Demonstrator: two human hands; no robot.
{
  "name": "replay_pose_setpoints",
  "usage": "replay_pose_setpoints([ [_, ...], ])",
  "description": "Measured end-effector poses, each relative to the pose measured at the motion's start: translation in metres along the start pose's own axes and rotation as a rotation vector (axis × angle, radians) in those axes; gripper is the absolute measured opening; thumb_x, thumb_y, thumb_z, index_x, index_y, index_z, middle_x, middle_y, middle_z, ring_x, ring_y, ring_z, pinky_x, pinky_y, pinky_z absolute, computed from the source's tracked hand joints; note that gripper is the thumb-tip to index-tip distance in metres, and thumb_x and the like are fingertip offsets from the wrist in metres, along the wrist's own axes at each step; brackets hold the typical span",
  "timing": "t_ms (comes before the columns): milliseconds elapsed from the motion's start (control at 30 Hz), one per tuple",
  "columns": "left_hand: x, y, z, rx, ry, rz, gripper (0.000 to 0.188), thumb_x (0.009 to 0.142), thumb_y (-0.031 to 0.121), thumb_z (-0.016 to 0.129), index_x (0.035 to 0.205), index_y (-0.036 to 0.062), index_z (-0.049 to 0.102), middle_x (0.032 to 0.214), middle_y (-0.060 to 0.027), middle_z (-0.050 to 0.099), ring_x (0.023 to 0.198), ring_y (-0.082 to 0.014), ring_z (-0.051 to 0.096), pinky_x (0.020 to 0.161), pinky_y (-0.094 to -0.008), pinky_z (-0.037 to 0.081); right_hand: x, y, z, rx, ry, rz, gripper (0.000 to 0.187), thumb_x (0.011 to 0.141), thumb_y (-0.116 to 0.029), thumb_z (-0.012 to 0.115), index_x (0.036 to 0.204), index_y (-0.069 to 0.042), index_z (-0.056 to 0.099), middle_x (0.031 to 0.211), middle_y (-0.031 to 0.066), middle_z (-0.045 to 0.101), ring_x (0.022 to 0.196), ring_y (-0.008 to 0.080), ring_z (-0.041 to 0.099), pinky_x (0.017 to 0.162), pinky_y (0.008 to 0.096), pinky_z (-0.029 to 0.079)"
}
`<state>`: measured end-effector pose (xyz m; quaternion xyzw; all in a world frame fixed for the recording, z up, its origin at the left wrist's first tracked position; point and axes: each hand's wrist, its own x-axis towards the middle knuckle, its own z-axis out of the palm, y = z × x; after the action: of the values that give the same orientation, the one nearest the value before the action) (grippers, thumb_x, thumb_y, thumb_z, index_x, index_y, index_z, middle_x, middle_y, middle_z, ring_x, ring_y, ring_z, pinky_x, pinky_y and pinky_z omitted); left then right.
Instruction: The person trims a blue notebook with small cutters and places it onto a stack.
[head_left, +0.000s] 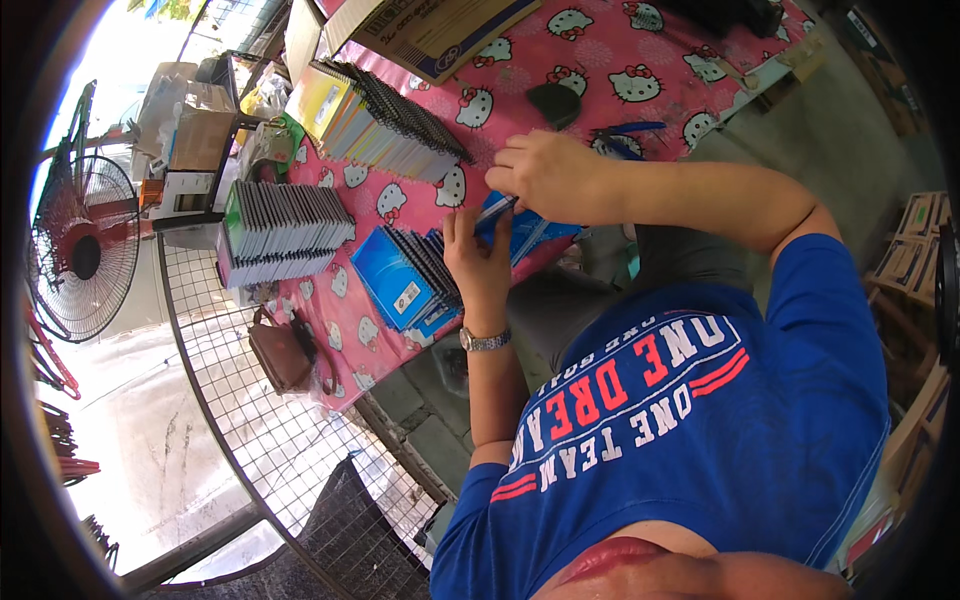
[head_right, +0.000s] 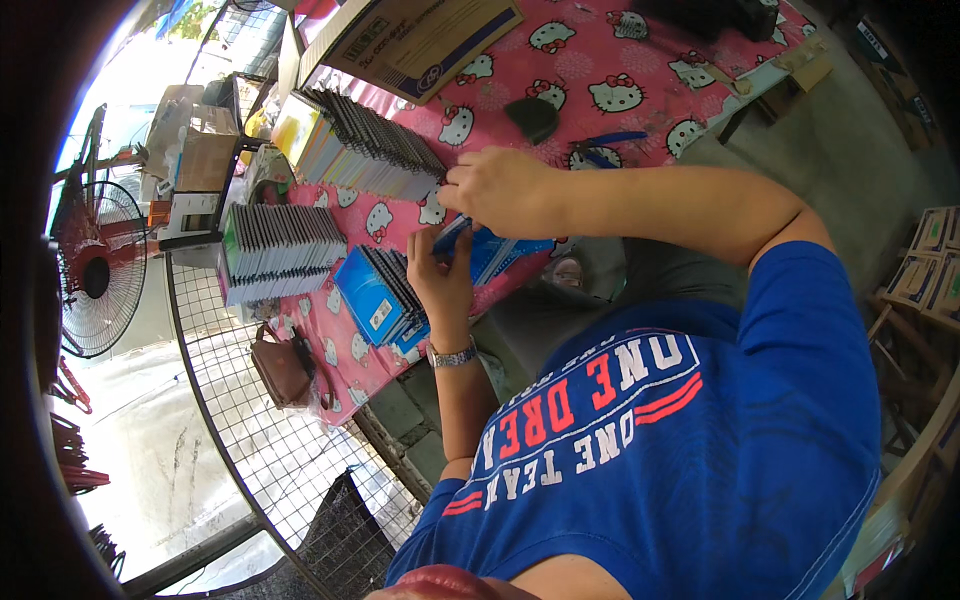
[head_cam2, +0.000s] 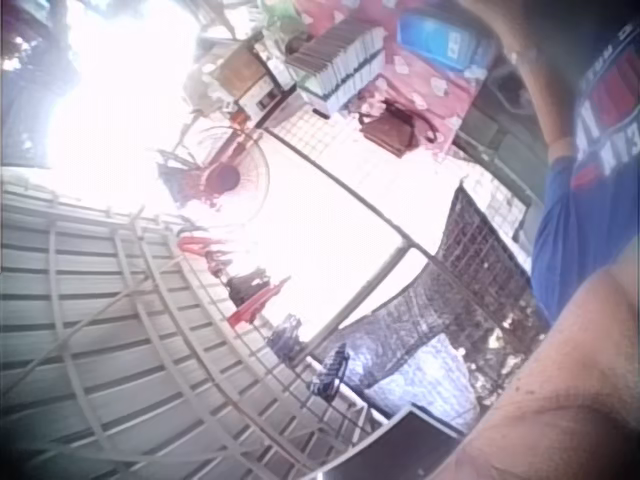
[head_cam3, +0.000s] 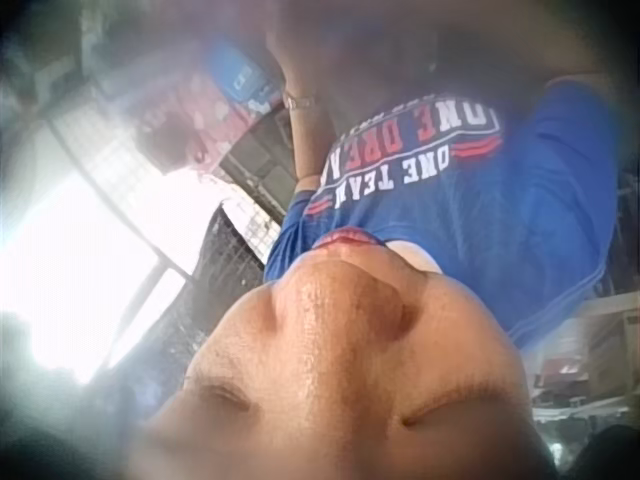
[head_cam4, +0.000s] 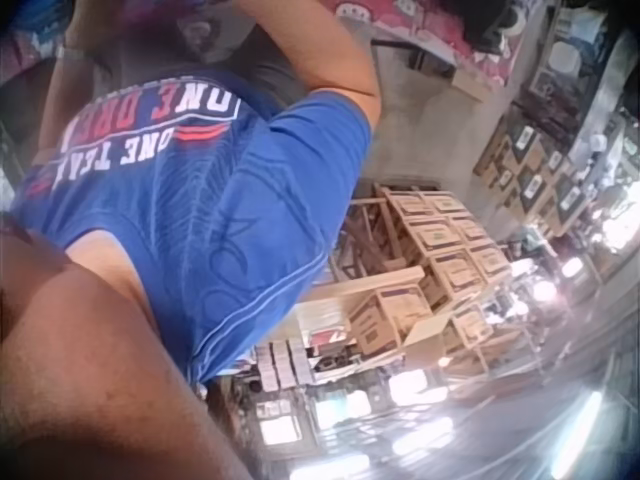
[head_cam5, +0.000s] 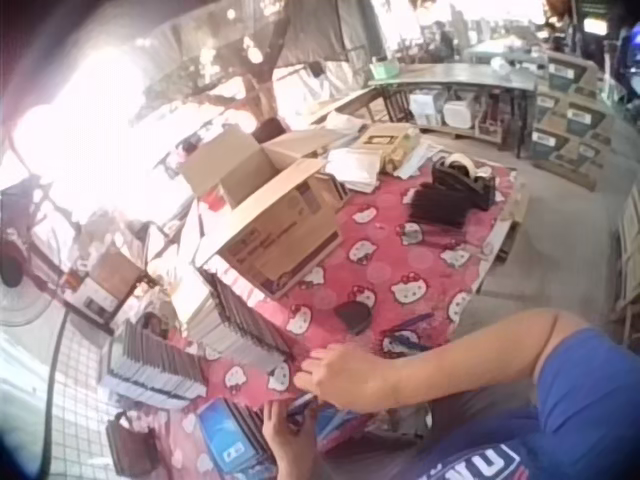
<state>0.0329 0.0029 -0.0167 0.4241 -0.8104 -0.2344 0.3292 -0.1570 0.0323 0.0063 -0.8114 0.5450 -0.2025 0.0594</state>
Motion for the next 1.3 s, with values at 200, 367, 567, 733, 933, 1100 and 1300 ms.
replay_pose_setpoints([
  [200,-0.001,-0.003,0.001,0.032,0.007,0.061,0.024,0.081,0.011,0.077,0.096,0.0006,0.061,0.090,-0.0106,0.059,0.069,-0.0190,0.058,0.055,-0.0301,0.045,-0.002,0.004,0.002,-0.041,0.230,-0.204,0.024,0.082,-0.029,0.070,0.088,-0.006,0.062,0.080,0.0069,0.061,0.084,0.0257,0.061,0.081,0.0375,0.049],
  [367,-0.006,-0.010,-0.006,-0.030,-0.012,0.061,0.025,0.079,0.007,0.079,0.096,0.0009,0.061,0.092,-0.0088,0.059,0.070,-0.0174,0.059,0.057,-0.0289,0.046,0.018,0.010,-0.022,-0.057,-0.369,-0.178,0.020,0.084,-0.025,0.069,0.087,-0.005,0.065,0.091,0.0092,0.068,0.093,0.0235,0.064,0.085,0.0336,0.050],
  [567,0.006,-0.007,0.000,-0.154,-0.067,0.174,0.031,0.073,0.000,0.081,0.099,0.0012,0.063,0.101,-0.0083,0.059,0.082,-0.0179,0.063,0.068,-0.0284,0.053,-0.003,0.180,0.056,0.171,-0.199,0.037,0.038,0.075,-0.019,0.073,0.109,-0.008,0.063,0.137,0.0157,0.055,0.126,0.0318,0.050,0.100,0.0418,0.043],
  [733,0.010,-0.008,-0.002,-0.120,-0.095,0.193,0.032,0.073,-0.001,0.081,0.101,0.0001,0.064,0.101,-0.0078,0.058,0.088,-0.0170,0.062,0.072,-0.0295,0.053,0.019,0.137,0.019,0.164,-0.360,0.186,0.053,0.068,-0.020,0.075,0.119,-0.010,0.063,0.140,0.0120,0.051,0.122,0.0281,0.051,0.100,0.0401,0.042],
  [933,0.018,-0.012,0.003,-0.215,-0.197,0.046,0.028,0.070,0.004,0.082,0.094,0.0021,0.068,0.096,-0.0073,0.056,0.082,-0.0189,0.057,0.070,-0.0311,0.049,0.007,0.082,-0.017,1.143,-0.577,0.010,0.054,0.073,-0.027,0.075,0.123,-0.011,0.066,0.123,0.0031,0.056,0.107,0.0165,0.054,0.092,0.0351,0.044],
  [1100,0.022,-0.007,0.004,-0.256,-0.213,0.042,0.032,0.071,0.003,0.082,0.097,-0.0005,0.064,0.096,-0.0083,0.057,0.081,-0.0189,0.060,0.069,-0.0300,0.050,0.008,0.079,-0.022,1.095,-0.451,-0.009,0.048,0.075,-0.030,0.076,0.118,-0.009,0.070,0.119,0.0038,0.055,0.102,0.0173,0.054,0.086,0.0310,0.046],
  [1300,0.024,-0.003,0.003,-0.284,-0.238,-0.008,0.033,0.073,0.002,0.080,0.099,-0.0013,0.061,0.098,-0.0096,0.059,0.081,-0.0188,0.064,0.066,-0.0283,0.053,0.014,0.078,-0.027,1.035,-0.440,-0.025,0.047,0.073,-0.029,0.076,0.115,-0.009,0.071,0.117,0.0042,0.055,0.101,0.0181,0.054,0.083,0.0325,0.045],
])
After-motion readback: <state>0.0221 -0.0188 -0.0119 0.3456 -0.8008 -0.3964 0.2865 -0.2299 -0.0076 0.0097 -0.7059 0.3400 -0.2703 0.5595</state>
